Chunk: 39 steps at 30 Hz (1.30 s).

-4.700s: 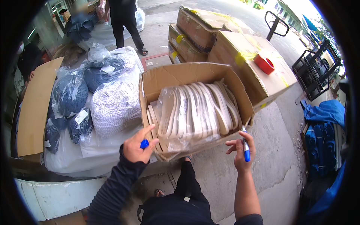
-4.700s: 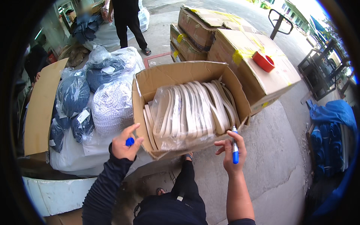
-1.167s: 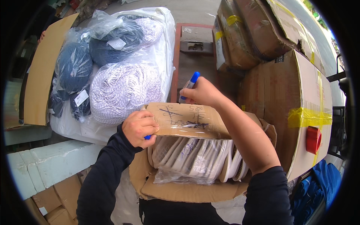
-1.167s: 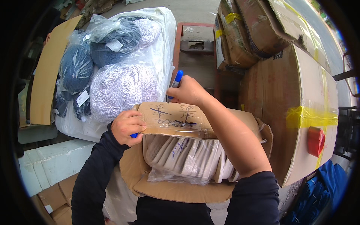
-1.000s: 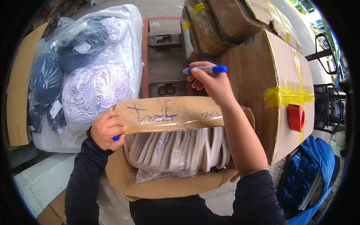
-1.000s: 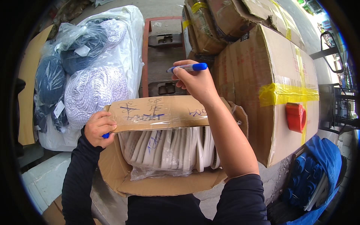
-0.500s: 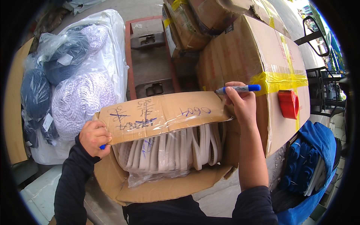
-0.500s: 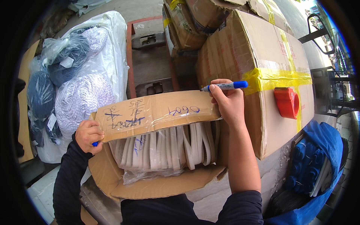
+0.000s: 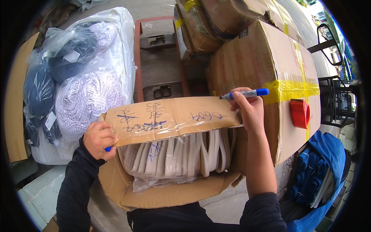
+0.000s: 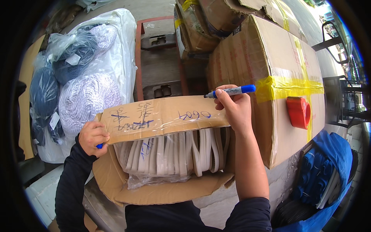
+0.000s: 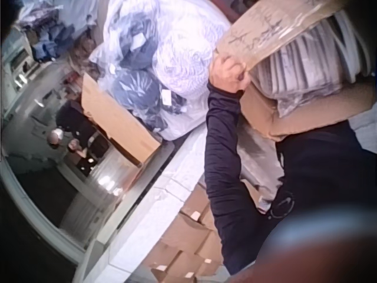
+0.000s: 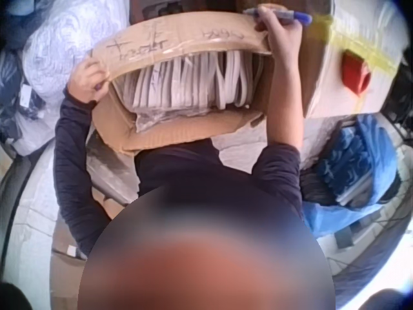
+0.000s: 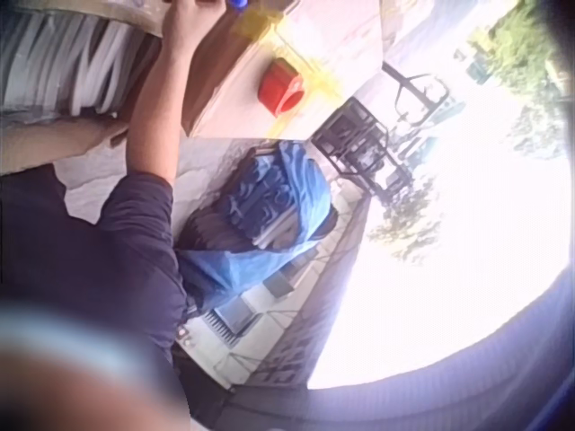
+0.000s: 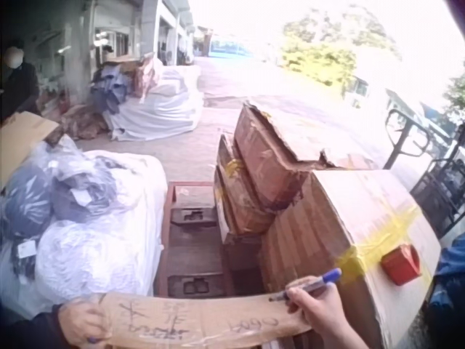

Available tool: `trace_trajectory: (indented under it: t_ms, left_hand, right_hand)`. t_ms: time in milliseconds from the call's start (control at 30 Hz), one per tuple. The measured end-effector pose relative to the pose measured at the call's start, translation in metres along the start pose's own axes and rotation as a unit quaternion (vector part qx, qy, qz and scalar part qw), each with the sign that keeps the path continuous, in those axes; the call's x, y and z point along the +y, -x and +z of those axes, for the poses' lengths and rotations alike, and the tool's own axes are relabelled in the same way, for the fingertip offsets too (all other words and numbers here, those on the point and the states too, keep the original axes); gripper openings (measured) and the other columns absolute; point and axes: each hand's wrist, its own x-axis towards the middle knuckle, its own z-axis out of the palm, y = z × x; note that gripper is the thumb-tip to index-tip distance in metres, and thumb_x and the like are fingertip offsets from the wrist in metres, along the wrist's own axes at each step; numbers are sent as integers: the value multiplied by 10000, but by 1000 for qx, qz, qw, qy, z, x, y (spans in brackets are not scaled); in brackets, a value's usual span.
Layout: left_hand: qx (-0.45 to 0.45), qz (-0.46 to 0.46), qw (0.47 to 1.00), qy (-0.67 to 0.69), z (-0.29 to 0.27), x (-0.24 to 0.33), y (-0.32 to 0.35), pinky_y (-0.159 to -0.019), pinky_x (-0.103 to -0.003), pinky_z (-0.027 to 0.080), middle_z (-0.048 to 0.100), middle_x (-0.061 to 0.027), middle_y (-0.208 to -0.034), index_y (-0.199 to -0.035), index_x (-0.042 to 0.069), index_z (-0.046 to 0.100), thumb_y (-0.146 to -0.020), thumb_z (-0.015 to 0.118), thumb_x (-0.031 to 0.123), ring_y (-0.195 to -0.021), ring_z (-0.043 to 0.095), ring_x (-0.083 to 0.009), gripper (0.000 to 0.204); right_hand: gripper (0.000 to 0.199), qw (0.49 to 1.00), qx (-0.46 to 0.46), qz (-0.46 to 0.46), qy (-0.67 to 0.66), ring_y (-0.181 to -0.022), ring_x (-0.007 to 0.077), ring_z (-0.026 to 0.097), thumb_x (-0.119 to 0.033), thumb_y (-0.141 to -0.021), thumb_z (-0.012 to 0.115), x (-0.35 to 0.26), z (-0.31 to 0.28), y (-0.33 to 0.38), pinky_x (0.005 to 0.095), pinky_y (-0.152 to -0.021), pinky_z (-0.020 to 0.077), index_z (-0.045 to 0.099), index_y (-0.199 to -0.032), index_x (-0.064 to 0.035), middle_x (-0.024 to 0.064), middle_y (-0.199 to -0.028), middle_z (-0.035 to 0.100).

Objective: The person writes on cardboard boxes with a blue marker, adding numbers and text labels. The person opens and closes box flaps while writing and moves between multiple boxes in a warehouse area.

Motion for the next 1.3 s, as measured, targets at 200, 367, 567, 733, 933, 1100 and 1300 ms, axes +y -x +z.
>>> trace_trajectory:
  t_ms: [200,367,567,733,933,1100,1300]
  left_hand:
    - [1,-7,1000,3,-2,3,-3,-824,-402,501,703,8,-880,-765,101,732,-544,723,138,-983,648,-251,225]
    - [3,-9,1000,8,-3,4,-4,-833,-401,502,704,12,-872,-750,98,723,-559,718,141,-980,651,-241,196]
    - [9,-18,1000,6,0,4,-1,-849,-396,500,707,23,-870,-747,98,725,-580,718,143,-1000,650,-235,173]
    - [2,-23,1000,6,2,5,1,-859,-387,493,701,31,-872,-750,100,722,-579,712,153,-1008,644,-231,180]
    - [15,-20,1000,6,2,4,0,-864,-392,491,700,35,-884,-748,108,716,-586,711,158,-1014,642,-233,170]
    - [16,-23,1000,10,4,2,4,-857,-405,499,706,30,-891,-750,105,717,-591,713,154,-1022,645,-246,166]
    - [18,-28,999,19,4,2,3,-850,-417,509,711,26,-900,-755,101,720,-584,723,148,-1043,650,-259,177]
  right_hand:
    - [240,1000,-9,-6,12,-670,107,628,-197,-922,730,-3,6,-4,258,-637,529,703,-992,31,59,-774,676]
    - [224,1000,-20,-6,20,-665,104,625,-190,-933,721,1,12,-5,256,-635,526,702,-981,28,51,-757,669]
    - [222,999,-40,3,33,-671,97,627,-183,-944,706,1,26,-5,256,-636,533,702,-983,36,46,-758,671]
    - [207,990,-141,11,8,-703,89,620,-166,-945,705,1,55,-6,254,-636,536,697,-974,39,69,-808,703]
    - [220,938,-333,12,98,-769,109,666,-180,-919,752,8,132,11,287,-709,539,724,-1036,4,61,-849,732]
    - [267,896,-375,-21,239,-742,258,735,-220,-873,738,-12,149,4,353,-711,567,758,-994,18,182,-833,749]
    - [237,900,-405,-55,153,-788,140,699,-177,-897,764,-22,189,-3,318,-714,549,736,-1010,29,113,-880,758]
